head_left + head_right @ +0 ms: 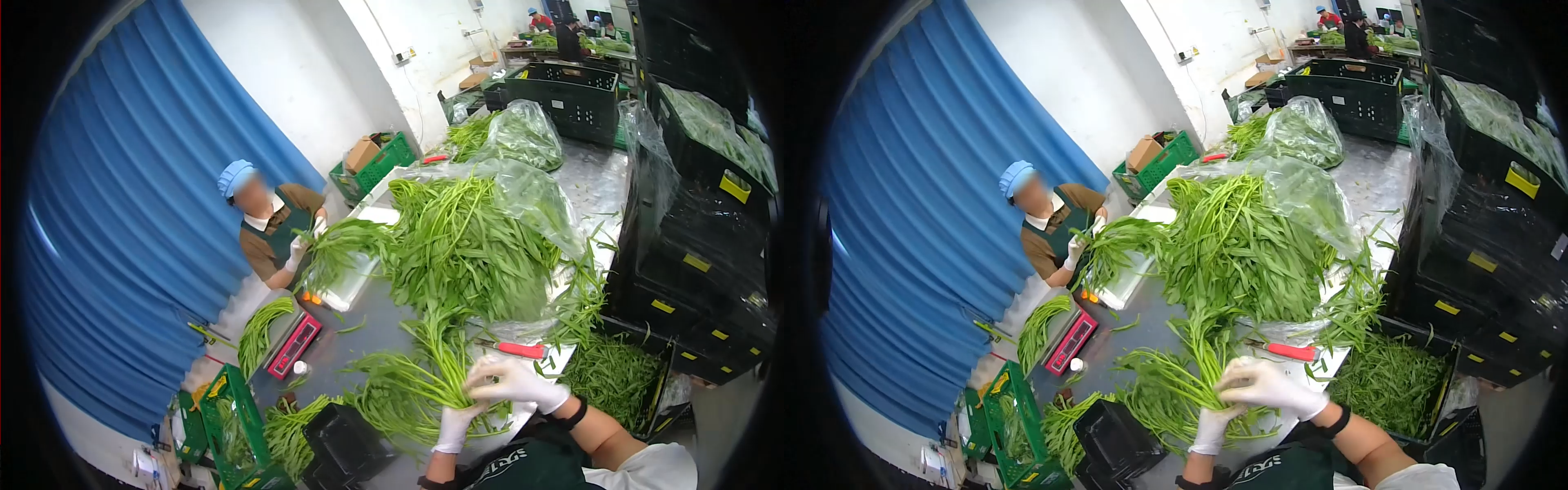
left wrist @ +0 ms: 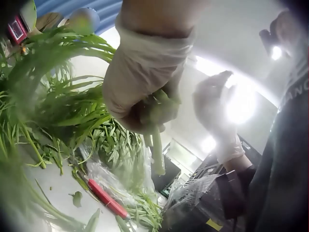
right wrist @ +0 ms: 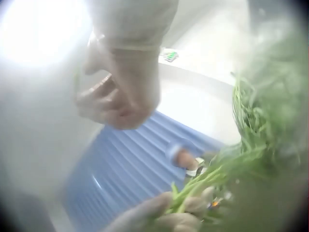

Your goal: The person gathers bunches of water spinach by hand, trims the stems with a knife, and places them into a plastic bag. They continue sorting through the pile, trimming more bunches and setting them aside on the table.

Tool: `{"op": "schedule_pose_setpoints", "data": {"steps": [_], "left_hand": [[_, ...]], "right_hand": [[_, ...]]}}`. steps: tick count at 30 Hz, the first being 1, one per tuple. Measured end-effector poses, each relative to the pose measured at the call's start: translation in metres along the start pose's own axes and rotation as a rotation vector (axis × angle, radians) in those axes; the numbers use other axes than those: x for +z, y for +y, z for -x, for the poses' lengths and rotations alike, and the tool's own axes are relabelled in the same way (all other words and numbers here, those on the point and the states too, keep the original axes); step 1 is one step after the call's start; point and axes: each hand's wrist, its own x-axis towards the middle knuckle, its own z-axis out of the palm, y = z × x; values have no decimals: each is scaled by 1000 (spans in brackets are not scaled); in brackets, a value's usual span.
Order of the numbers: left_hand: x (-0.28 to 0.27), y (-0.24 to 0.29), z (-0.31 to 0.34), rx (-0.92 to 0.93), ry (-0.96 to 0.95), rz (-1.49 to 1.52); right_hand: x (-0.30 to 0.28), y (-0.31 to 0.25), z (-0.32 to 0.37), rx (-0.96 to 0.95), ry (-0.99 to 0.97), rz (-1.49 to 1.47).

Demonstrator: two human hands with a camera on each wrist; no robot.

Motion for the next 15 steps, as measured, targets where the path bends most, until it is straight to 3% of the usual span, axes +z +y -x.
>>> {"op": "schedule_pose_setpoints", "data": {"steps": [1,4,6,10,12,14,15], "left_hand": [[0,-1,1,0,-10,-4],[0,-13,2,27,70,-26],[-3,-19,-3,181,131,-136],[-7,-19,2,196,154,-121],[-16,-21,4,150,93,-356],[-22,-24,2,156,92,-373],[-23,-24,0,160,94,-391]], "right_hand": [[8,0,0,128,-62,449],[36,28,7,135,-55,450],[45,35,10,99,-66,424],[48,26,9,144,-69,305],[46,21,7,176,-100,287],[47,20,8,-100,-110,386],[46,20,8,-102,-113,387]]}}
